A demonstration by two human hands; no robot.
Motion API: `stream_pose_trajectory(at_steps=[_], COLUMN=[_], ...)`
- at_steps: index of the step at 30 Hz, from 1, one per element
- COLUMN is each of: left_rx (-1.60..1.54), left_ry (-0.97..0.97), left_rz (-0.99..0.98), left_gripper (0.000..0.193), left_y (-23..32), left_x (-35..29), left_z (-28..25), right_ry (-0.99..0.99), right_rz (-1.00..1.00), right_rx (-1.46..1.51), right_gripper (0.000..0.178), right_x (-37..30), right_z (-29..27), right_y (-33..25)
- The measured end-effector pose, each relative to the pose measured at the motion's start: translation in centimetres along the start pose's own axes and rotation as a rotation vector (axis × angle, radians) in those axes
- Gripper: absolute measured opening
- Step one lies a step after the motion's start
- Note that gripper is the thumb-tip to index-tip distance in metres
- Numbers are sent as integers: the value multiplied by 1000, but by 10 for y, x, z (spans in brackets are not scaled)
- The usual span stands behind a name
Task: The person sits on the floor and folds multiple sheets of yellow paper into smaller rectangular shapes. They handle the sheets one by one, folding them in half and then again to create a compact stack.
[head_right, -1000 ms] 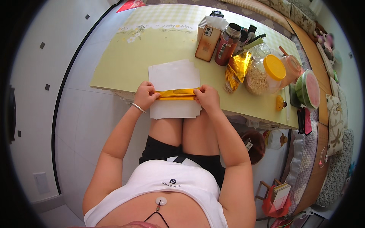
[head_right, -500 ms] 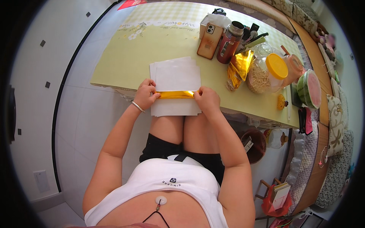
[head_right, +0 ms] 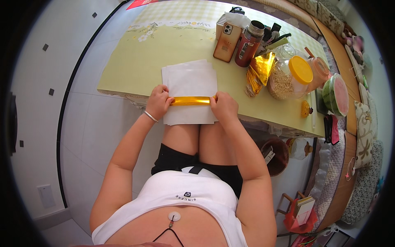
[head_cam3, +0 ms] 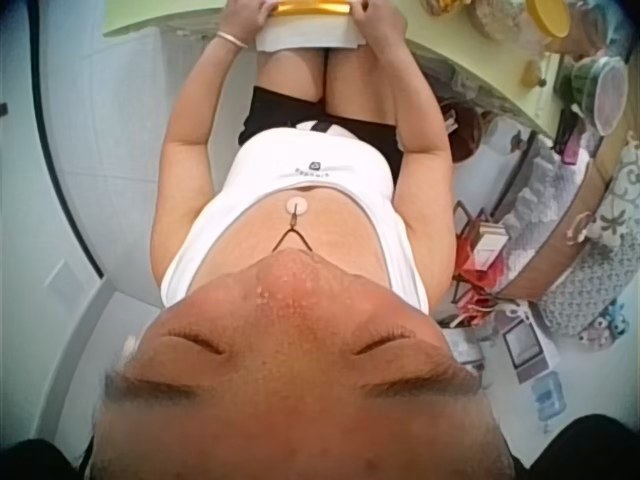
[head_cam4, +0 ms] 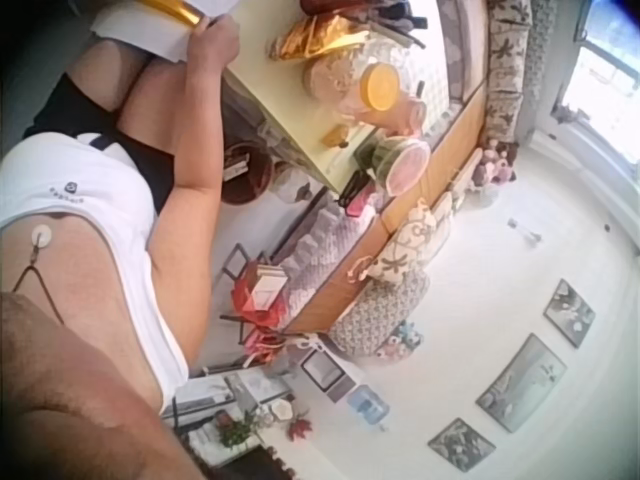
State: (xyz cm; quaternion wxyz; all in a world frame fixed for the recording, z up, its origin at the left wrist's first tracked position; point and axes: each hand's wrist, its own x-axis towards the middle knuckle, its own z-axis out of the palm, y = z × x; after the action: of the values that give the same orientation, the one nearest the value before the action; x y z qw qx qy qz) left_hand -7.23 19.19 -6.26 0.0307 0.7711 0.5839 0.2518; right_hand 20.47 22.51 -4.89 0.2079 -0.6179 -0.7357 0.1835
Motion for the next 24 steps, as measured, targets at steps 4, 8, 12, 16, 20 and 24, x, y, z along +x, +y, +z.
stream_pose_trajectory(at_steps=[4, 8, 12, 16, 20, 24], left_rx=[-40, -76, -183, -160, -101, -2], left_ry=[43, 71, 120, 89, 42, -18], left_rz=[50, 94, 63, 36, 1, 3], left_gripper=[24, 25, 25, 23, 23, 21], left_y=[0, -3, -1, -4, -2, 0], left_x=[-1, -5, -10, -10, -7, -5], left_z=[2, -1, -5, -2, 0, -2], right_ry=[-5, 10, 8, 2, 3, 16], right_rz=[-5, -22, -26, -29, -43, -52], right_rx=[8, 1, -16, -24, -27, -28], right_gripper=[24, 23, 23, 23, 23, 24], right_x=[0, 0, 0, 1, 1, 0], right_z=[0, 1, 3, 2, 2, 2], right_y=[2, 3, 4, 3, 5, 4])
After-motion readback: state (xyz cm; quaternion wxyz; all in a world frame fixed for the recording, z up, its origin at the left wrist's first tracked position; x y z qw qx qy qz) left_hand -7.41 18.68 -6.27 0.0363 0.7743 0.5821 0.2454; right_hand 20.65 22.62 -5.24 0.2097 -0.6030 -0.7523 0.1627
